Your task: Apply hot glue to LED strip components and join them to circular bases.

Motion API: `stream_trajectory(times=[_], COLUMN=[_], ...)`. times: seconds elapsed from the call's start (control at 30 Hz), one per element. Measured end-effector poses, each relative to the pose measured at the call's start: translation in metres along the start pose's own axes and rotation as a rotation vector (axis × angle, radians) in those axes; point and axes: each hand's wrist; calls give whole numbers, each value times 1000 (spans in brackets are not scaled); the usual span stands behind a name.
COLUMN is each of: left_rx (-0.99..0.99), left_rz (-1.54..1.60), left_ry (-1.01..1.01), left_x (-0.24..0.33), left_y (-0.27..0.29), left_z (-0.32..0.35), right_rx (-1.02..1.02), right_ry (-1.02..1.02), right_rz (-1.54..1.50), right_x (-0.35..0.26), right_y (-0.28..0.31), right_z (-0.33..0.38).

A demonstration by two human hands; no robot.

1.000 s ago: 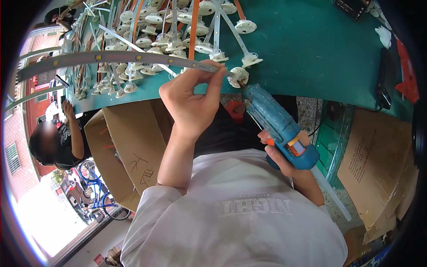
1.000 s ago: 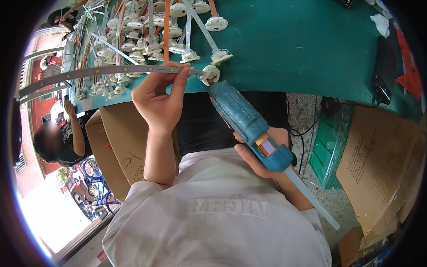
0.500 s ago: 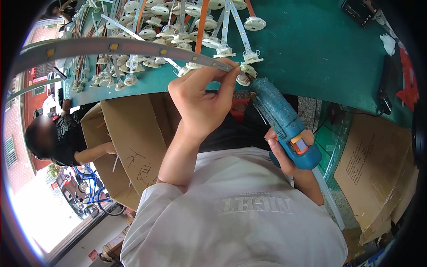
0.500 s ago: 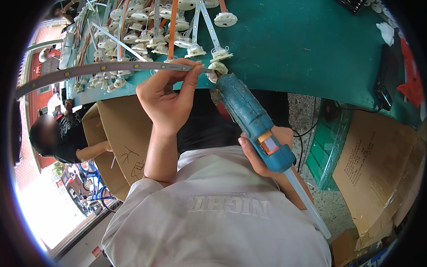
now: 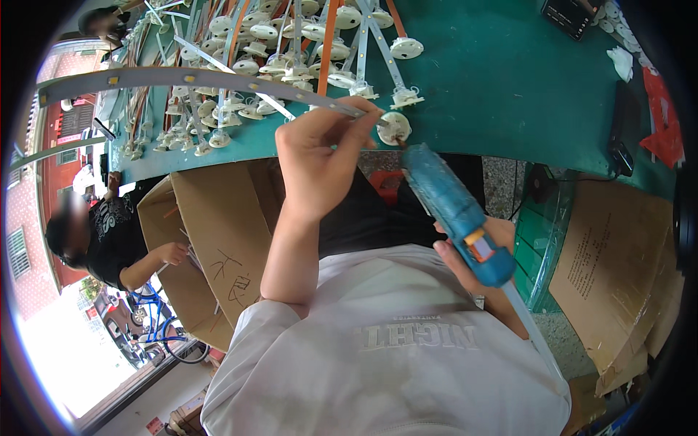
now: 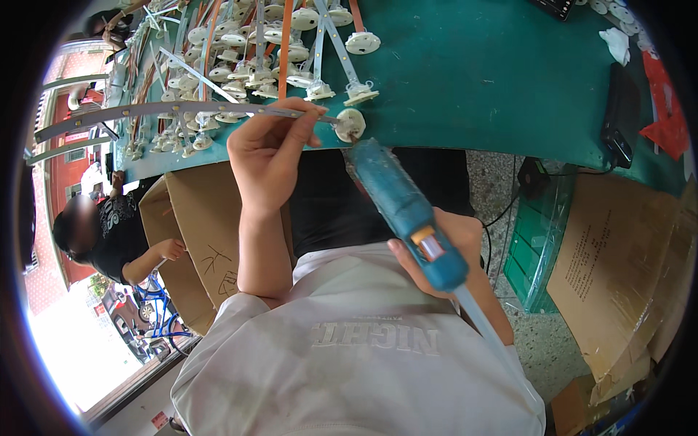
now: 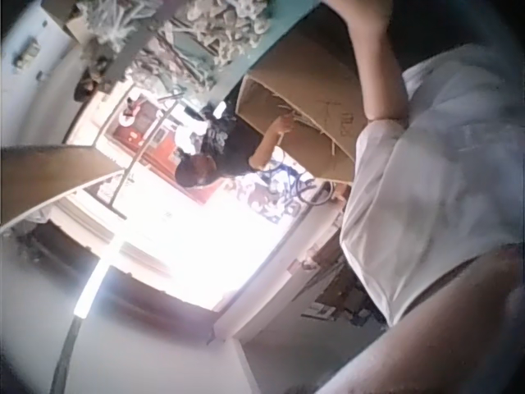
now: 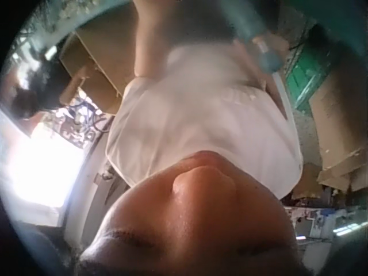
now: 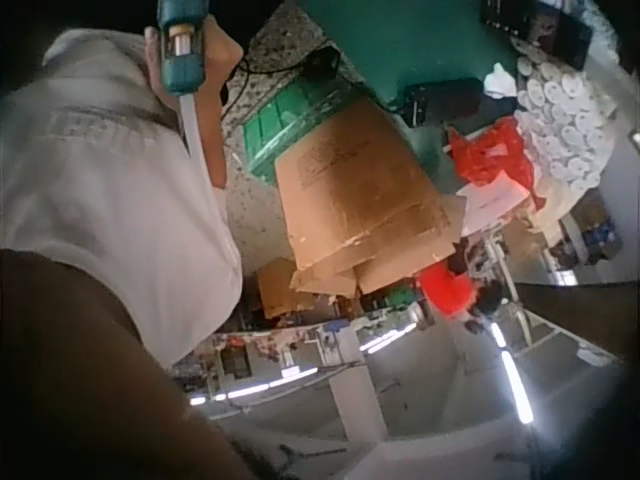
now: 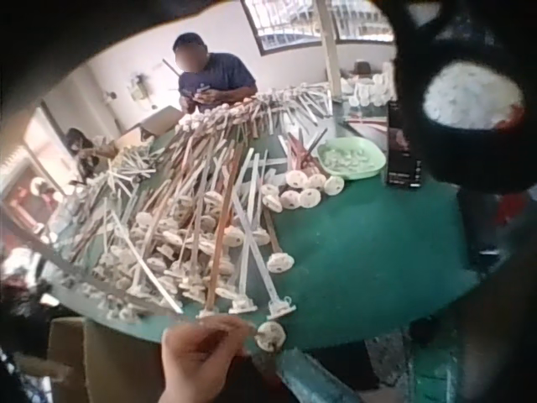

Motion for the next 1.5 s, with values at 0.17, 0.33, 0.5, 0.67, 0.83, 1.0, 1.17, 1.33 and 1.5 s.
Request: stream_trajectory(times=[0.17,0.33,0.5,0.67,0.83,1.0,1.17,1.33,1.5], left_rx=[-49,-146,-217,-226,-245,-255,-166,-28,245], left_rz=[258,58,-82,-82,-90,-110,-182,-122,-174], left_ry=[-7,-77,-153,-126,-138,-153,-184,-174,-39], left_x=[-17,-15,-10,-10,-9,-5,-4,-8,2], left_y=[14,12,14,15,11,10,19,39,133], left_z=[1,2,3,3,3,-1,4,14,30], right_rx=[-17,-60,-51,-63,-45,-66,-84,-128,-312], right_ry=[-62,-141,65,35,51,-86,-87,-17,-97], right_rz=[-260,-435,-198,-133,-97,-62,99,-46,-859], right_x=[-5,1,6,-1,-3,-17,-34,-34,11], right_y=[2,-11,-12,-13,-8,-2,2,6,61], right_z=[5,0,-13,-15,-15,-12,-5,-3,-54])
Point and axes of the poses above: each hand's wrist, its own z-axis away from the middle knuckle, its own y-axis out of the back of the hand, x = y × z, and after that the axes turned 14 degrees about -y, right-handed
